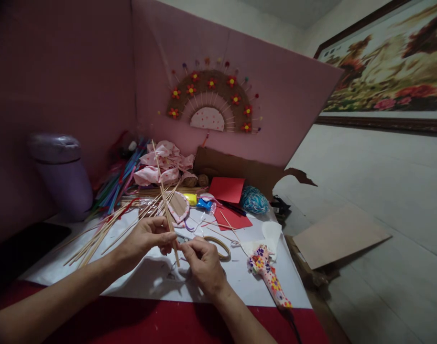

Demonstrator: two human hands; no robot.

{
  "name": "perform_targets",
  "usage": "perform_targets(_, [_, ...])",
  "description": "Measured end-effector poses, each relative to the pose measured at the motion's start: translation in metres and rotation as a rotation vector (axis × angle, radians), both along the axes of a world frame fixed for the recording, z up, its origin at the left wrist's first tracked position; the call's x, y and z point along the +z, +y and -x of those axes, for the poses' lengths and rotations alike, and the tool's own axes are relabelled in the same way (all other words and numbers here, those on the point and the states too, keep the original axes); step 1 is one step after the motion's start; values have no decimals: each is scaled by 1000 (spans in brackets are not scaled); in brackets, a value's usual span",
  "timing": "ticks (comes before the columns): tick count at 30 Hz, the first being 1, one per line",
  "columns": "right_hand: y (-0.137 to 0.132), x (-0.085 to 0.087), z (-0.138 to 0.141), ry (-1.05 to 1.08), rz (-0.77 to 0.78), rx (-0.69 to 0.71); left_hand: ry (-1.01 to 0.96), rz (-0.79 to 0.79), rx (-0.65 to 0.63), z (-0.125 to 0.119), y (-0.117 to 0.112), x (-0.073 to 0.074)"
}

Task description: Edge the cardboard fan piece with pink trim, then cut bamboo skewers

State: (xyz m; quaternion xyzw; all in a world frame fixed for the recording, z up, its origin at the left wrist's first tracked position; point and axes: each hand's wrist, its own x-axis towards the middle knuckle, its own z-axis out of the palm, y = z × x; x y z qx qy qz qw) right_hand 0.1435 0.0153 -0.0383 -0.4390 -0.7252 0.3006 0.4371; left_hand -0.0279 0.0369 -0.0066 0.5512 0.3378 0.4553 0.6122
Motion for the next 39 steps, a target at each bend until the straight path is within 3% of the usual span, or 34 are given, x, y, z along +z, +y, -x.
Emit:
perform_targets(6, [-2, 1, 2, 14, 57, 60, -44, 51, 20, 1, 3, -5])
perform_targets(17, [-2, -6, 5, 45, 162, 73, -42, 38, 38, -5, -6, 0])
perform_targets(23, [-10, 6, 10, -69, 99, 146, -190, -8, 152, 6, -4, 20])
perform_targets(27, [-14, 4, 15, -83, 84, 207, -245, -49, 204, 12, -4, 29])
perform_targets(33, [-14, -2, 16, -81, 71, 249, -266, -69, 167, 13, -7, 26])
perform_targets(39, [-15, -1, 18, -94, 52, 263, -162, -109, 176, 13, -8, 24])
